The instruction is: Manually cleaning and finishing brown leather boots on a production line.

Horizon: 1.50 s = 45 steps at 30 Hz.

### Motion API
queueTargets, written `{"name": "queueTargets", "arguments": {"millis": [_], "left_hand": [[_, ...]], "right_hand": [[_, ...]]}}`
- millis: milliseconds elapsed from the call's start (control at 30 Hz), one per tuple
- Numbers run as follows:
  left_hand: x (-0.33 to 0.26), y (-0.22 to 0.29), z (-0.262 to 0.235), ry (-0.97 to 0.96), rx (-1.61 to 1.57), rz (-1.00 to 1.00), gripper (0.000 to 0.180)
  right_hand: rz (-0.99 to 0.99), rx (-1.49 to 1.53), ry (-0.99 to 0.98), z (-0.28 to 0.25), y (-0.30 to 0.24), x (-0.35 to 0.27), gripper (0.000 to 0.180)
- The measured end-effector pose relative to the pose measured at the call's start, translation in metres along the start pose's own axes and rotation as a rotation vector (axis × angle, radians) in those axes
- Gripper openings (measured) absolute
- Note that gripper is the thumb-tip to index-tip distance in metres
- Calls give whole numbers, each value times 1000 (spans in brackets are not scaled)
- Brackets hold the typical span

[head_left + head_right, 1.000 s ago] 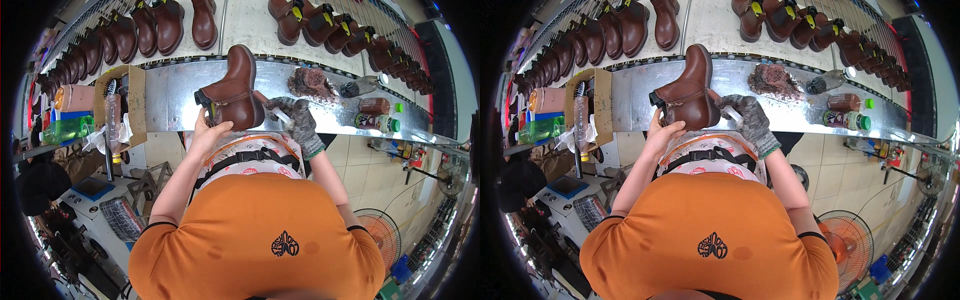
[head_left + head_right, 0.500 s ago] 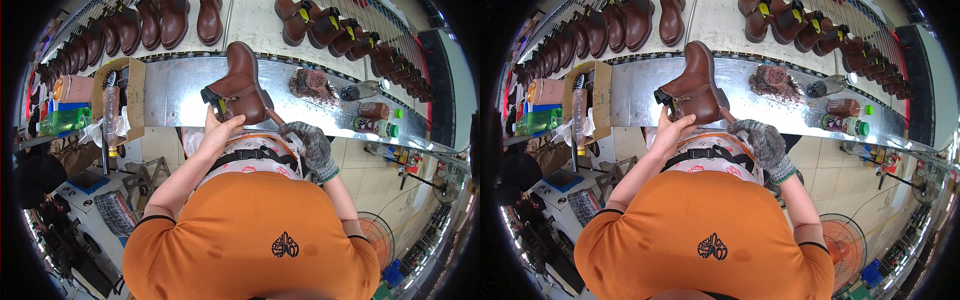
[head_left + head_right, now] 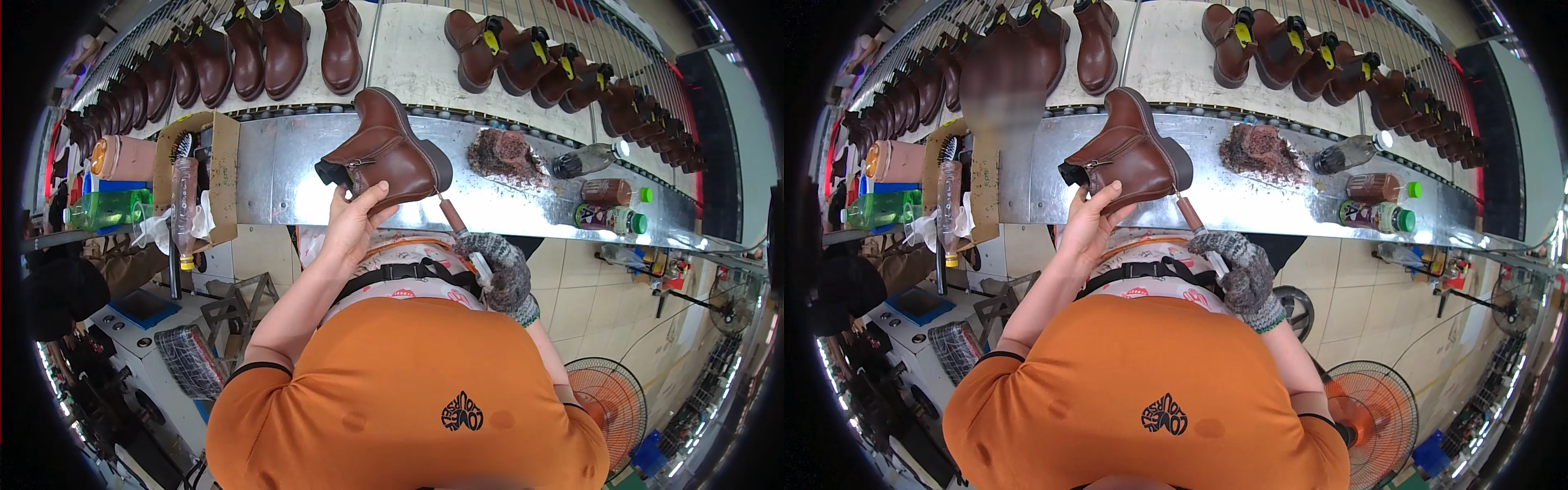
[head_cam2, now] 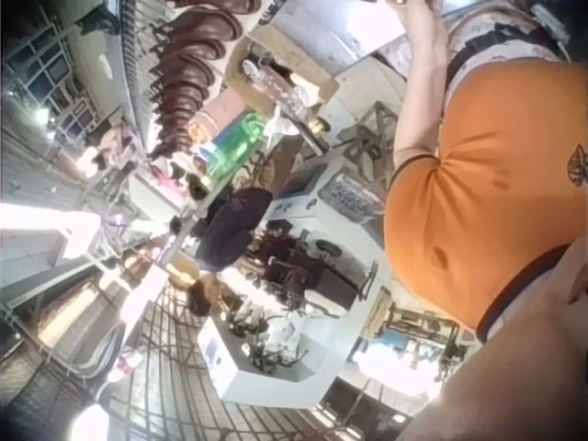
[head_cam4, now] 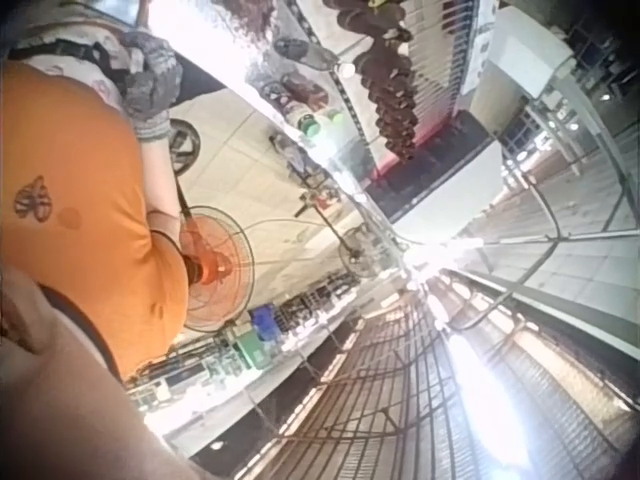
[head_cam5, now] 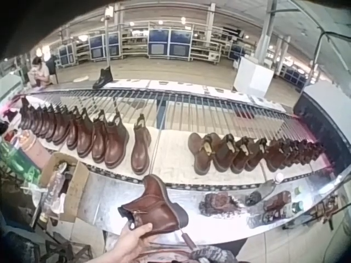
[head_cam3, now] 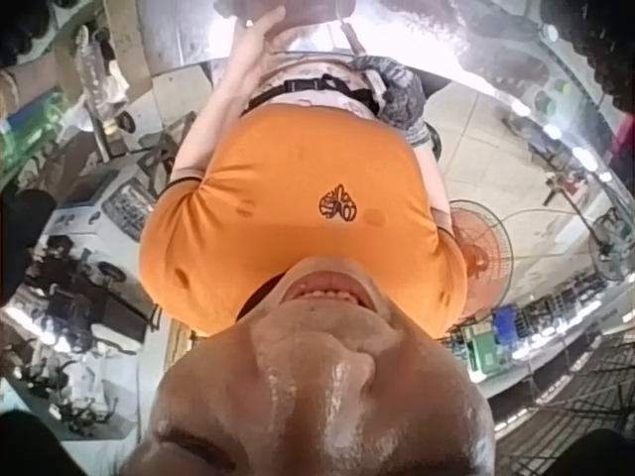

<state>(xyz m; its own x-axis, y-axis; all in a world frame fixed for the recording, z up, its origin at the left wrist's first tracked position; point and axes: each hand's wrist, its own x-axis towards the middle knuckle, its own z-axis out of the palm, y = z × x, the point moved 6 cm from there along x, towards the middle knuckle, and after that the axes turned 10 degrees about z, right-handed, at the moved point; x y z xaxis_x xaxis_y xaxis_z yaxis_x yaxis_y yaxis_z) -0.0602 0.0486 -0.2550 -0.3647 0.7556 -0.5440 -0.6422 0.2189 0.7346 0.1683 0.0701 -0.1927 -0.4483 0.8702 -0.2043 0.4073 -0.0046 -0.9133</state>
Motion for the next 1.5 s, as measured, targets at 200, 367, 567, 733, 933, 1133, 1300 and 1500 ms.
{"name": "queueTargets", "arguments": {"millis": [200,367,567,733,933,1133,1300,1500], "left_hand": [[9,10,-9,-31,-10,1,61],[46,38,4,-182,103,83,47],[153,79,82,-264,292,251,51],[247,89,117,-44,833,399,62],[245,41,153,69,1148,790,57],[223,-43,118,9,791,769,45],[207,-71,107,-87,955,710,40],[229,-61,109,-165,911,768,36]], "right_hand": [[321,638,-148,-21,27,2,55],[365,686,90,-36,70,19,72],[393,1080,274,15,210,52,35],[246,1249,185,27,197,54,46],[366,1124,322,30,208,55,29],[590,319,430,12,170,50,36],[542,19,510,7,160,50,35],[669,55,460,11,160,50,36]]}}
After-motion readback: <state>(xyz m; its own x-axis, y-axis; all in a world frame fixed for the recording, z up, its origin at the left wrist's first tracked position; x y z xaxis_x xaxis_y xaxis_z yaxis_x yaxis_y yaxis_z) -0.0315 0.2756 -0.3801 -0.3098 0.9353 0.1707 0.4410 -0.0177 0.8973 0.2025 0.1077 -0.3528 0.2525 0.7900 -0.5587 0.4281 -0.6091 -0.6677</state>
